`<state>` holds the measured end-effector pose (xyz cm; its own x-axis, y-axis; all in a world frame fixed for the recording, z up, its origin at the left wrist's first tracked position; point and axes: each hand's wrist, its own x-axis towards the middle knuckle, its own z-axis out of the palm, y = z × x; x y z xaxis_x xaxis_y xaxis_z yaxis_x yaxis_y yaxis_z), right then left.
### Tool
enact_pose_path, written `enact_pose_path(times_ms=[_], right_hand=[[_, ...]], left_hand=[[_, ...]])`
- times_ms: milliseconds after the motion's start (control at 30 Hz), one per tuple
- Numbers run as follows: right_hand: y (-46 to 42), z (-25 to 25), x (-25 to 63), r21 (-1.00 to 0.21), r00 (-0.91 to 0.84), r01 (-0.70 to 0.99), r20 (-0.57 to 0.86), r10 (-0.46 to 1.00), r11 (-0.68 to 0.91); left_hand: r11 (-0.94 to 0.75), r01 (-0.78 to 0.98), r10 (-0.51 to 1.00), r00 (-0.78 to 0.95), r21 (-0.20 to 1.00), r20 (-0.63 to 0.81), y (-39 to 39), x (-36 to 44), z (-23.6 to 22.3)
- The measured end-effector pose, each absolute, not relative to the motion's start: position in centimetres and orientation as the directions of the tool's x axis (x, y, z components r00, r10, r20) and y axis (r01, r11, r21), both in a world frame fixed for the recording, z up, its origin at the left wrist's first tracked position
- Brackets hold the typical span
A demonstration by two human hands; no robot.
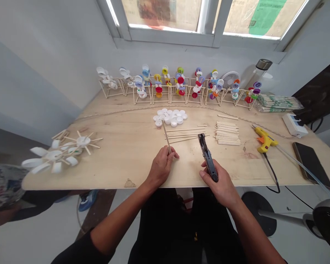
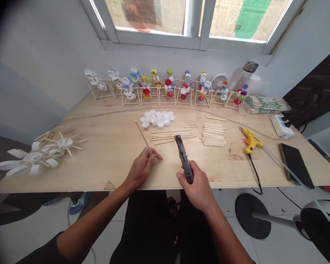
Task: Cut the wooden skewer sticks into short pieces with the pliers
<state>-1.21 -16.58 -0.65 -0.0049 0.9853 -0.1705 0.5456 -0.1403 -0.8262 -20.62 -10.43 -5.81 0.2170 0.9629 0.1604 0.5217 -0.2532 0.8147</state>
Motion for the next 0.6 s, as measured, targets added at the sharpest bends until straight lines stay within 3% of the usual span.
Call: enact_pose_path(times_ms=[600], right_hand=[[-16.61,-0.6,-0.98,-0.841,-0.01,0.521,-0.182,0.983,-0.15]], left_hand=[[-0.296,0.544,0.951,0.24,0.785,0.193,-11.32,-21.59,-4.98]])
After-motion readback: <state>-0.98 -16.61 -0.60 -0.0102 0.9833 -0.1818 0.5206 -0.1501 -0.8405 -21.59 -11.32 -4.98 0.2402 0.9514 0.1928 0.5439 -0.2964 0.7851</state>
